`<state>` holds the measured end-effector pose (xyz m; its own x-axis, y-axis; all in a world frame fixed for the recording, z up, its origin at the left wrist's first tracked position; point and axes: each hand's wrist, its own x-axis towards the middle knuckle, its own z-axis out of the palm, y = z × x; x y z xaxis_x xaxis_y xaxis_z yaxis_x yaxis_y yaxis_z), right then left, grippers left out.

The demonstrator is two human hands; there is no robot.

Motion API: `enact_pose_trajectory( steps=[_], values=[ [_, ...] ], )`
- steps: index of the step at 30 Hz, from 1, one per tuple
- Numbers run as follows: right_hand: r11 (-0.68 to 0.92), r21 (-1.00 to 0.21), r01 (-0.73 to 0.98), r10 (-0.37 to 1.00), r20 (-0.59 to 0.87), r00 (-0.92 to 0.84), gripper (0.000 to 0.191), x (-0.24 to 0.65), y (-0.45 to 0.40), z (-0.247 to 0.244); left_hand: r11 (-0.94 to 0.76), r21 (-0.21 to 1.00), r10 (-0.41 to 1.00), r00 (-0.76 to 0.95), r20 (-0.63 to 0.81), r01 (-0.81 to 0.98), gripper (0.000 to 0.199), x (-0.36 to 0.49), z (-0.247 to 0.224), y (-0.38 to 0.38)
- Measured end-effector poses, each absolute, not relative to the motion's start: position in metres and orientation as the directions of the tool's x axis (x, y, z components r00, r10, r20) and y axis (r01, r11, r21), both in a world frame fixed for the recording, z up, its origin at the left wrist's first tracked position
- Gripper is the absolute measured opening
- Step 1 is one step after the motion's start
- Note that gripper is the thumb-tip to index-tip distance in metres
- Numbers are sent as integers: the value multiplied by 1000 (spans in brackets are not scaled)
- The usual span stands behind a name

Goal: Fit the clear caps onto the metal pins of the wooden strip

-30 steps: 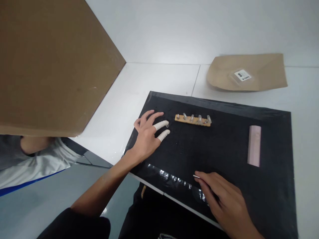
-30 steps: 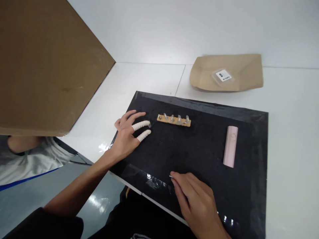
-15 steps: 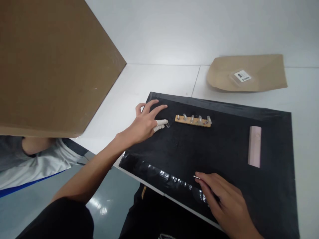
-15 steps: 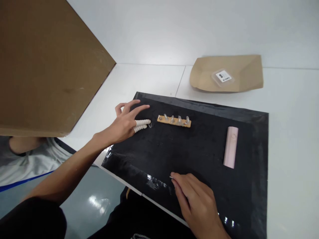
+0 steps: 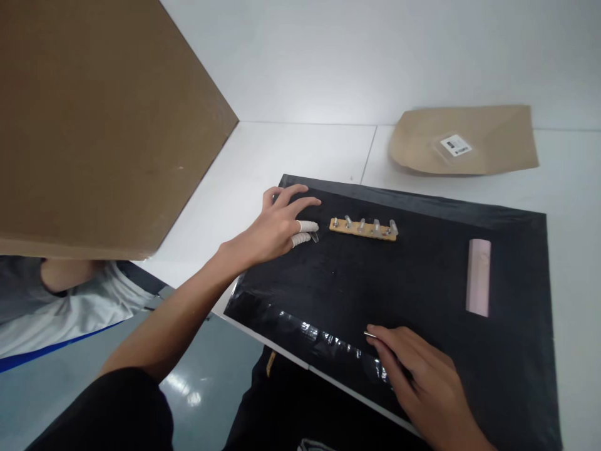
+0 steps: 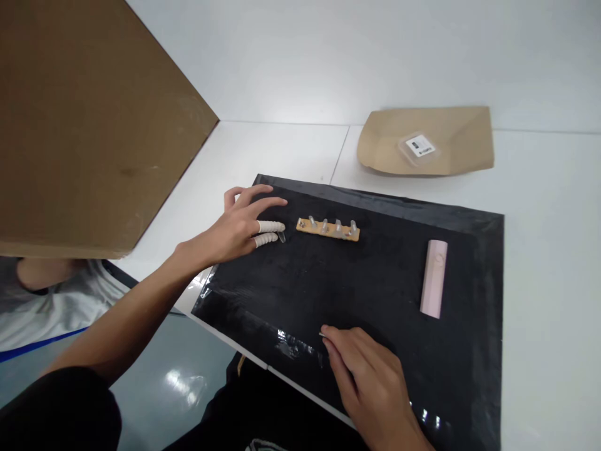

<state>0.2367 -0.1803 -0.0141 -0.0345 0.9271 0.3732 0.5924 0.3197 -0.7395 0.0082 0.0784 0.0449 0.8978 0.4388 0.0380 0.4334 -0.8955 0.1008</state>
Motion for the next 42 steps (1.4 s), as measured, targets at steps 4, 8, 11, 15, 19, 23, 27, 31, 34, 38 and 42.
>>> enact_pose_trajectory(
  steps=[4, 8, 11, 15, 19, 23, 27, 31, 34, 38, 42],
  values=[
    [317, -742, 590, 928, 371, -33, 19, 236, -178, -13, -902, 119, 414, 910, -42, 416, 37, 11, 47, 84],
    [339, -735, 588, 917, 397, -32, 18, 235, -177, -12, -888, 169, 421, 904, -71, 427, 32, 15, 51, 88],
    [349, -736, 580, 913, 407, -32, 19, 234, -177, -12, -845, 242, 492, 871, -2, 478, 23, 23, 54, 79],
    [335, -739, 585, 919, 393, -31, 19, 235, -179, -13, -539, 576, 806, 576, 138, 615, 12, 41, 55, 56],
    [324, -754, 571, 929, 369, -39, 19, 236, -180, -15, 38, 901, 951, 262, -165, 432, 11, 55, 51, 43],
    [337, -742, 579, 922, 385, -42, 19, 236, -179, -16, 314, 890, 890, 224, -397, 330, 18, 58, 45, 44],
    [337, -748, 572, 922, 384, -42, 19, 235, -180, -18, 277, 865, 891, 225, -394, 419, 16, 61, 41, 48],
    [340, -753, 564, 921, 387, -38, 21, 235, -183, -19, 282, 847, 878, 235, -417, 450, 10, 66, 42, 53],
    [335, -757, 561, 925, 379, -41, 22, 236, -184, -19, 285, 832, 876, 224, -428, 475, 13, 69, 44, 55],
    [345, -756, 557, 916, 400, -24, 22, 235, -182, -16, 252, 814, 879, 227, -419, 524, 18, 68, 46, 58],
    [328, -767, 552, 924, 383, -16, 21, 235, -180, -14, 127, 780, 901, 257, -349, 612, 18, 64, 46, 62]
  ],
)
